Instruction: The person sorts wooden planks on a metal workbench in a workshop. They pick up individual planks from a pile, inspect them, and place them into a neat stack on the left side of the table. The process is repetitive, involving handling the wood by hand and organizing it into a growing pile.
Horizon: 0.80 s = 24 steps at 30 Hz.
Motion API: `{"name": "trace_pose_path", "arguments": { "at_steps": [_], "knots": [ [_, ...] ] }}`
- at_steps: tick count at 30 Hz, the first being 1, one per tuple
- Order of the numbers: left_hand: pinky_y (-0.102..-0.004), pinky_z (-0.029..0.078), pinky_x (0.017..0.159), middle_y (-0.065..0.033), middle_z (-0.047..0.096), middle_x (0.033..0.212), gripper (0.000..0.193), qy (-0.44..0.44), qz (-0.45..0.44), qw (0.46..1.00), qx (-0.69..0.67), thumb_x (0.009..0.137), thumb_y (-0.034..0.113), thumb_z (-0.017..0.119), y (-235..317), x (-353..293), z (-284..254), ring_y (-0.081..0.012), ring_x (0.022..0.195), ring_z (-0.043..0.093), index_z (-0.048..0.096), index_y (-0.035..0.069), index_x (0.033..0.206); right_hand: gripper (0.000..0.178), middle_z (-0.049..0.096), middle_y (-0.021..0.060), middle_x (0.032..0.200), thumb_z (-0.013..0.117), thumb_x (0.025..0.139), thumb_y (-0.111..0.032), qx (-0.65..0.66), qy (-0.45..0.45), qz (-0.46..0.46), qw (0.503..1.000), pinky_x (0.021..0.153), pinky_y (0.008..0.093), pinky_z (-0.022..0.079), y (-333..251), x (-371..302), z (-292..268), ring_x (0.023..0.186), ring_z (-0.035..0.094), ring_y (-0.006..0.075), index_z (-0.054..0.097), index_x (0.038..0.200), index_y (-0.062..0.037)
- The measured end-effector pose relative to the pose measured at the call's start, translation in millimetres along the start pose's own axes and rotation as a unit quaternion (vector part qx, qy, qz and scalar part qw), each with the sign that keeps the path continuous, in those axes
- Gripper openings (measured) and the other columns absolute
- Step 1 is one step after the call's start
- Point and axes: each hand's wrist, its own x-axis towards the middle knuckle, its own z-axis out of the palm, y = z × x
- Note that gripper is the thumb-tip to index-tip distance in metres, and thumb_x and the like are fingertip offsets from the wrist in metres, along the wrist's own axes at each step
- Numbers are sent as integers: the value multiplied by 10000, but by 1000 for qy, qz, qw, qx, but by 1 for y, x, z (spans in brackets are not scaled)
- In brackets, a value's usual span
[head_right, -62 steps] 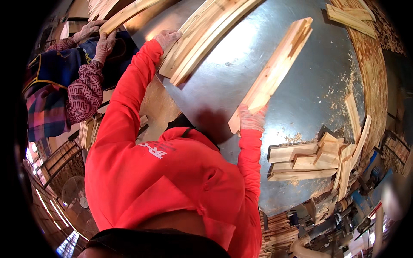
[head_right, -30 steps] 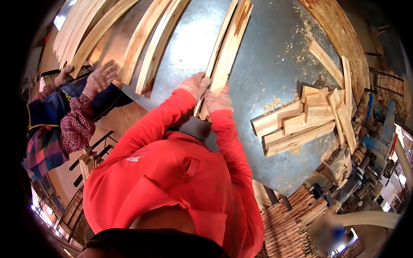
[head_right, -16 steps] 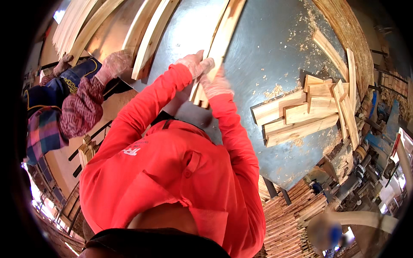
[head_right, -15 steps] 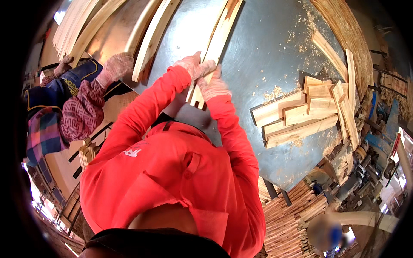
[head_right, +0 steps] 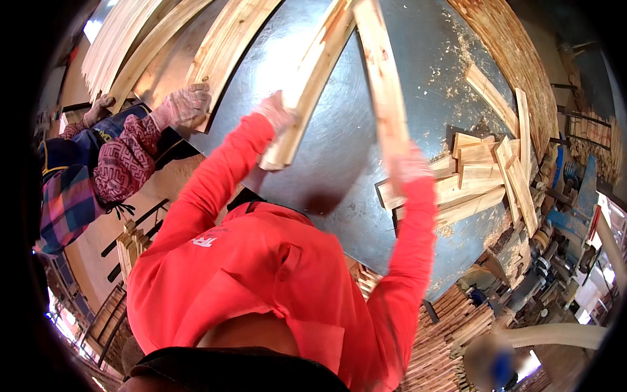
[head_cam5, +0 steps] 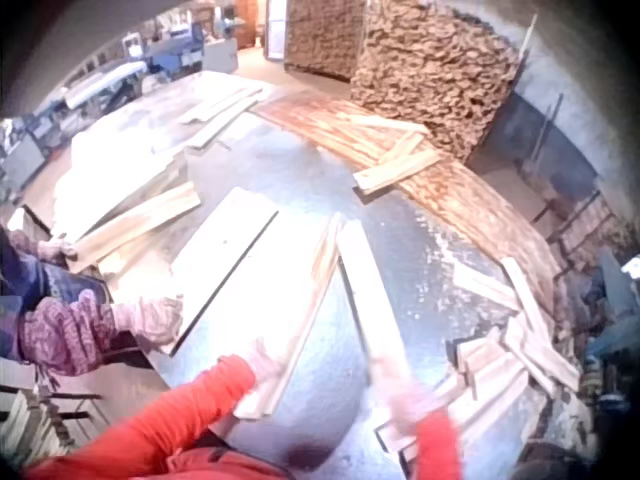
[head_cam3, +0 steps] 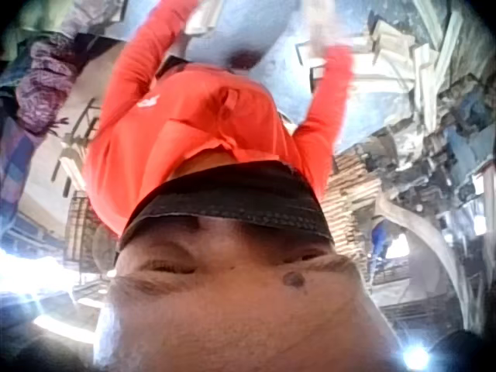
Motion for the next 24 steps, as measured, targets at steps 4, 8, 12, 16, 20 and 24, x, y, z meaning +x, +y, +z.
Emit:
{"name": "trace_pose_path", "arguments": {
  "at_steps": [4,8,12,16,20,24],
  "knots": [
    [-427,508,841,-236,663,962,543,7,40,991,130,767,288,657,-49,26,-82,-384,909,651,526,39,1230,223,664,110,1057,549,914,-68,-282,-3,-125,951,851,391,525,-33,18,-111,963,623,234,678,1093,-105],
    [-433,502,838,-243,658,992,602,-8,-16,978,208,782,341,640,-69,4,-120,-399,945,644,481,85,1303,333,699,47,1046,502,901,-12,-392,-28,-241,887,1088,351,383,-123,66,-76,1028,629,211,719,1073,-196],
    [-402,480,920,-255,626,1177,839,14,9,991,134,801,514,633,-49,-12,-110,-391,1081,621,316,130,1476,307,690,51,1027,511,835,-56,-485,-13,-299,822,1071,382,360,-127,184,24,1020,629,200,666,1042,-221],
    [-522,374,1049,-248,321,1502,1072,21,15,961,275,731,507,716,-35,-49,-92,-400,1344,395,137,92,1533,331,622,37,1151,536,796,-77,-421,201,-339,817,1089,410,335,-177,234,92,1207,517,206,623,1092,-196],
    [-596,396,980,-206,436,1403,993,14,-39,978,204,761,331,710,-42,-40,-84,-388,1265,472,112,114,1524,644,520,178,1301,733,744,-146,-154,312,-219,912,1094,393,363,-210,218,124,1324,421,286,469,1325,-60],
    [-572,433,926,-202,498,1342,946,22,-67,978,194,770,342,708,-53,-24,-99,-395,1187,542,156,121,1506,795,440,193,1400,768,771,-191,105,237,-16,966,1032,392,438,-195,180,144,1276,488,313,358,1429,-12]
  ]
}}
